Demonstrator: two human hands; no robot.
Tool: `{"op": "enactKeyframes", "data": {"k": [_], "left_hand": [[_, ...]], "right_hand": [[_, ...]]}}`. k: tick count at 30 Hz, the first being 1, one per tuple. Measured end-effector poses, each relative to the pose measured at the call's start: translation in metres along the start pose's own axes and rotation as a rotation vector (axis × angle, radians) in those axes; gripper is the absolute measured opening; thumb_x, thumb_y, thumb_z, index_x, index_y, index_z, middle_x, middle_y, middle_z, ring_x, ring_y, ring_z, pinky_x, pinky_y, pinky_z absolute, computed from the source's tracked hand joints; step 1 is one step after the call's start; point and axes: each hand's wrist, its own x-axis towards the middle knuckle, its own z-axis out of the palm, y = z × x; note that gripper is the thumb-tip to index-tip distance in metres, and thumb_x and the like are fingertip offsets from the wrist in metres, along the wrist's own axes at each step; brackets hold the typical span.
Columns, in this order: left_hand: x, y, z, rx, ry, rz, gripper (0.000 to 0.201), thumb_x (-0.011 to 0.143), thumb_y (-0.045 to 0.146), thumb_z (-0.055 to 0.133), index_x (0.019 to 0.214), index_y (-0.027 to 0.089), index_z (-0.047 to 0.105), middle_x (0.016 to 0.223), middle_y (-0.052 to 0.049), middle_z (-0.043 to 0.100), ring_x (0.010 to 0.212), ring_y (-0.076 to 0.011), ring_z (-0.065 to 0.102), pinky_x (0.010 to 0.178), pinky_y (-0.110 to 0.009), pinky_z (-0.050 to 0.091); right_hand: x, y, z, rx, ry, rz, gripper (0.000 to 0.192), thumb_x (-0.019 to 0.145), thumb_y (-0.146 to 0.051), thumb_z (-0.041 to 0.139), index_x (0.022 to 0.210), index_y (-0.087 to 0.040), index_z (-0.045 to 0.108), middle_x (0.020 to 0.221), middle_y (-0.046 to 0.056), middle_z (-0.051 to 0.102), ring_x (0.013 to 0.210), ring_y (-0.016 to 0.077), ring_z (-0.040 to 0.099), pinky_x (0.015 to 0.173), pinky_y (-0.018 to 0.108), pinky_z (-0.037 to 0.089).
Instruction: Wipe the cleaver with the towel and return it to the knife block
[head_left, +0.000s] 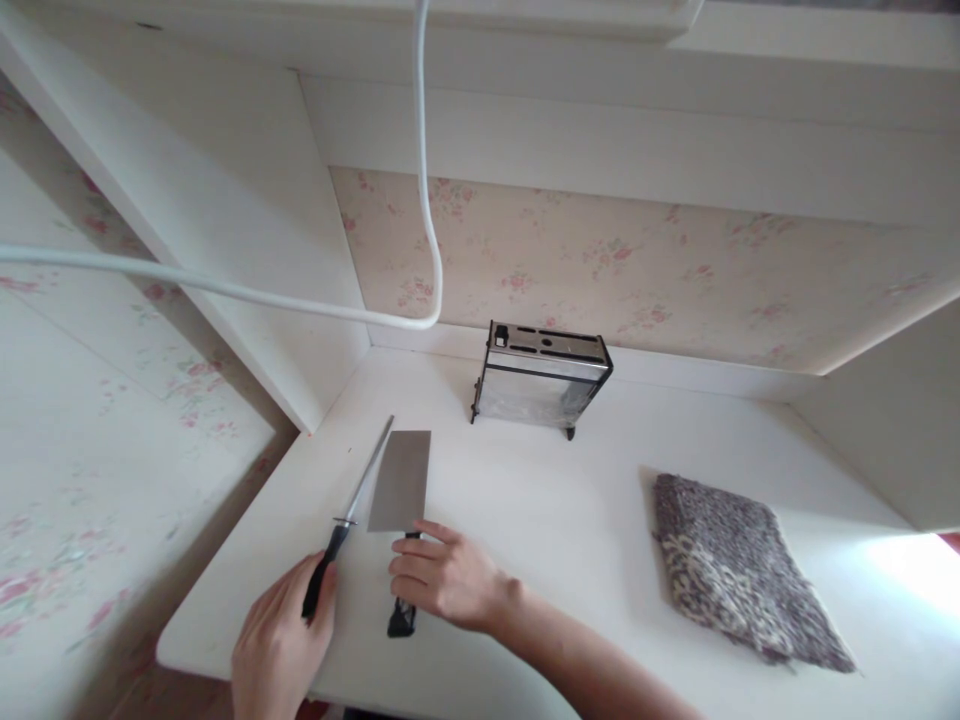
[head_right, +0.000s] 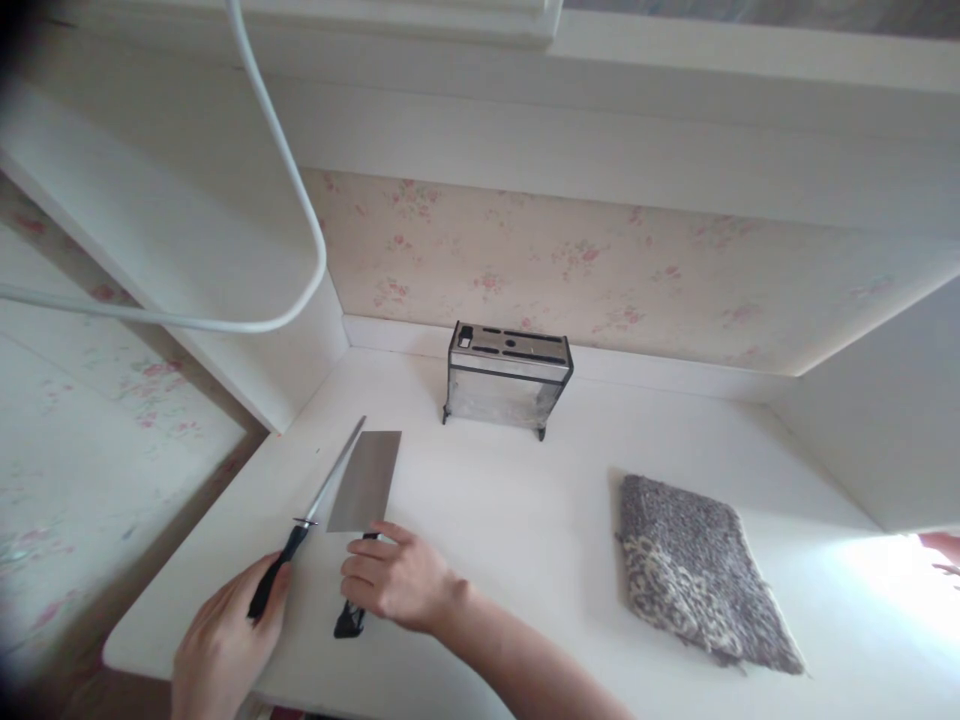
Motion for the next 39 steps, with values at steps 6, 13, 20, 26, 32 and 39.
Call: {"op": "enactKeyframes", "data": {"k": [6,13,20,26,32,39], "left_hand": [[0.002,0.001,0.000,-0.051,-0.034,-0.024,0.028,0.089,0.039,0.054,0.107,0.019,0.061,0.102,-0.010,0.070,0.089,-0.0264,0.066,0.087,-0.041,0.047],[0.003,-0.002,0.003,-0.073,-0.045,0.009,0.028,0.088,0.040,0.053,0.105,0.018,0.061,0.101,-0.011,0.070,0.089,-0.0275,0.066,0.085,-0.041,0.047],[0.004,-0.009,0.006,-0.122,-0.040,-0.021,0.029,0.088,0.040,0.056,0.107,0.018,0.059,0.099,-0.010,0.069,0.088,-0.0253,0.065,0.084,-0.040,0.048],[0.049,0.017,-0.008,-0.370,0.014,-0.210,0.030,0.089,0.044,0.052,0.105,0.021,0.061,0.107,-0.010,0.066,0.100,-0.0258,0.062,0.089,-0.040,0.048],[0.144,0.082,-0.015,-0.988,-0.335,-0.321,0.041,0.091,0.048,0.047,0.121,0.023,0.057,0.128,-0.009,0.060,0.114,-0.0236,0.059,0.098,-0.038,0.047],[0.245,0.159,0.035,-1.424,-0.556,-0.255,0.052,0.088,0.048,0.053,0.134,0.024,0.050,0.152,-0.006,0.034,0.138,-0.0263,0.035,0.111,-0.040,0.032]], "right_hand": [[0.015,0.009,-0.005,0.047,-0.172,-0.050,0.020,0.096,-0.018,0.047,0.080,-0.022,0.058,0.084,-0.003,0.067,0.091,0.0124,0.057,0.102,0.033,0.037],[0.027,0.009,0.001,0.112,-0.223,-0.065,0.023,0.097,-0.022,0.046,0.080,-0.025,0.061,0.086,-0.005,0.068,0.092,0.0134,0.056,0.084,0.029,0.041],[0.025,0.014,-0.001,0.268,-0.284,-0.047,0.025,0.099,-0.019,0.039,0.103,-0.026,0.063,0.110,-0.005,0.070,0.108,0.0114,0.056,0.090,0.024,0.042],[0.007,0.020,-0.025,0.580,-0.071,0.207,0.030,0.095,-0.031,0.051,0.122,-0.023,0.060,0.121,0.002,0.066,0.117,0.0166,0.056,0.103,0.029,0.040],[-0.045,0.076,-0.090,0.483,0.701,1.136,0.022,0.087,-0.039,0.060,0.095,-0.022,0.070,0.097,0.005,0.072,0.092,0.0197,0.066,0.086,0.034,0.050],[-0.092,0.162,-0.142,0.446,1.139,1.448,0.045,0.080,-0.049,0.060,0.118,-0.025,0.058,0.126,0.006,0.059,0.111,0.0205,0.057,0.093,0.037,0.045]]}}
